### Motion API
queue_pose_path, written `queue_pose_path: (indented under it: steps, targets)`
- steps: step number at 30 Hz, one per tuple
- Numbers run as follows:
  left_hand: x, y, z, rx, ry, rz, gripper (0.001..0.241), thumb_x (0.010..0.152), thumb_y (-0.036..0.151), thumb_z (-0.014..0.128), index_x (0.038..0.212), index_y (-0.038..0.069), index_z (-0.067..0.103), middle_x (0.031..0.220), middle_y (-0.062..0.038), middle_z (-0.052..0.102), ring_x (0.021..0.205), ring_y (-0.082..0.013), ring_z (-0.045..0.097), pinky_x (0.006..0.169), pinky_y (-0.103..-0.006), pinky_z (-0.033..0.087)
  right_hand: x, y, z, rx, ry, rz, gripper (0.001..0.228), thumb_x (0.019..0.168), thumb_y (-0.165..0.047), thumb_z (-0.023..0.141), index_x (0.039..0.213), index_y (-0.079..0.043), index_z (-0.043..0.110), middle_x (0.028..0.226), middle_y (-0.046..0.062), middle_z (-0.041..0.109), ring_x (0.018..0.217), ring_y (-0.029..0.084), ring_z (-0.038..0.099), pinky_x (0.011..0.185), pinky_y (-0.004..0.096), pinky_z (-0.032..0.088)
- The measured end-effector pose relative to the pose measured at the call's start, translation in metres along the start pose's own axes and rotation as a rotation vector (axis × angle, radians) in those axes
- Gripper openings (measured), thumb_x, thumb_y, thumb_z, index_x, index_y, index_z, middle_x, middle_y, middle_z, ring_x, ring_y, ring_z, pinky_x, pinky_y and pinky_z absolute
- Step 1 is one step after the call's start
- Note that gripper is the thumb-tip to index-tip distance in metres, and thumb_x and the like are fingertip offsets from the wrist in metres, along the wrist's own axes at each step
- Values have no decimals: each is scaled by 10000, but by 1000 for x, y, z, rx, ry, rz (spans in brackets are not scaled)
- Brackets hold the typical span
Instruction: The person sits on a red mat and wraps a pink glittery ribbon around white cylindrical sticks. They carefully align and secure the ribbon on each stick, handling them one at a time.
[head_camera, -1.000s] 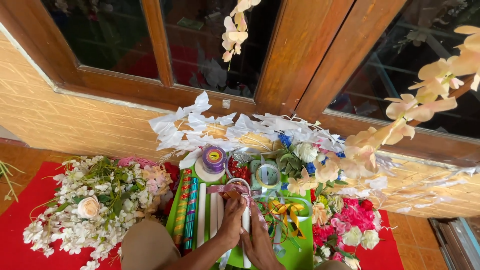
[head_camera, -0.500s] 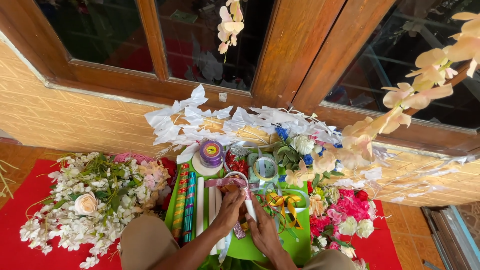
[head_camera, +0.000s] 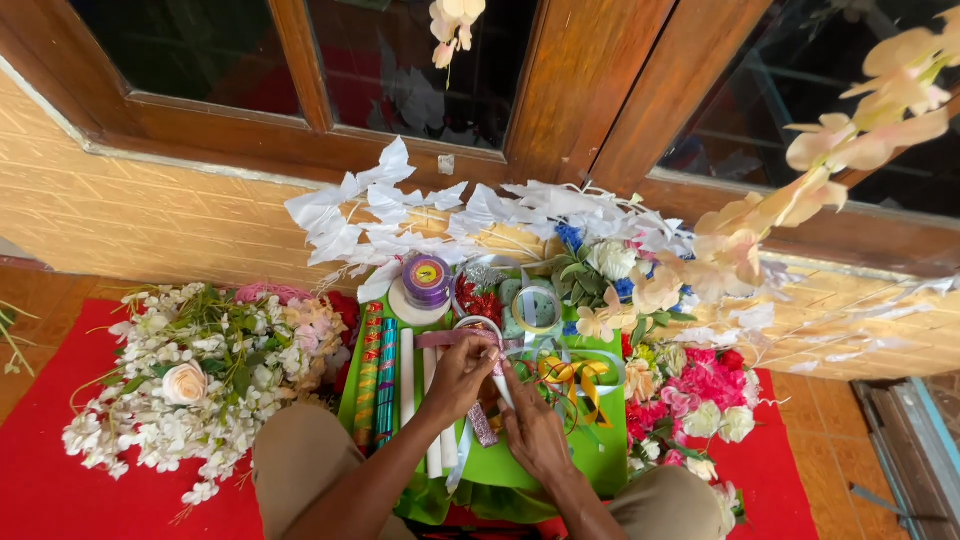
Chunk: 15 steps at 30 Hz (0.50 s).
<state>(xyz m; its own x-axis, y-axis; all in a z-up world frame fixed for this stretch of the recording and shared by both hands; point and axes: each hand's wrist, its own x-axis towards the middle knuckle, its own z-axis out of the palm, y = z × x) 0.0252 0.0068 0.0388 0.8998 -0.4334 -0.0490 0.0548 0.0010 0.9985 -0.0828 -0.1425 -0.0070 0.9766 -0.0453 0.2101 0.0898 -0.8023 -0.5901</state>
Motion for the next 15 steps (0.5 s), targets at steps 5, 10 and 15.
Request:
queue_pose_path:
  steps: [5, 10, 15]
  targets:
    - [1, -13, -4, -112, -75, 106, 245, 977, 191, 668, 1141, 10, 685, 973, -93, 695, 877, -177, 668, 808, -309, 543, -1, -14, -11, -4, 97, -61, 596, 1010, -205, 514, 1582, -231, 346, 1115, 236, 626, 503, 354, 613, 440, 467, 519]
    - [7, -24, -5, -286, -92, 126, 299, 978, 149, 701, 1219, -27, 685, 966, -51, 646, 850, -82, 626, 765, -235, 522, 3, -25, -20, 39, 160, -59, 573, 963, -129, 571, 1531, -140, 492, 879, 172, 657, 587, 385, 688, 515, 496, 596]
    - [11, -42, -9, -288, -125, 146, 312, 980, 131, 692, 1237, -43, 671, 977, -57, 633, 825, -63, 610, 739, -218, 524, 2, -18, -18, 56, 166, -69, 613, 956, -170, 608, 1552, -145, 463, 892, 172, 665, 628, 410, 696, 518, 514, 581]
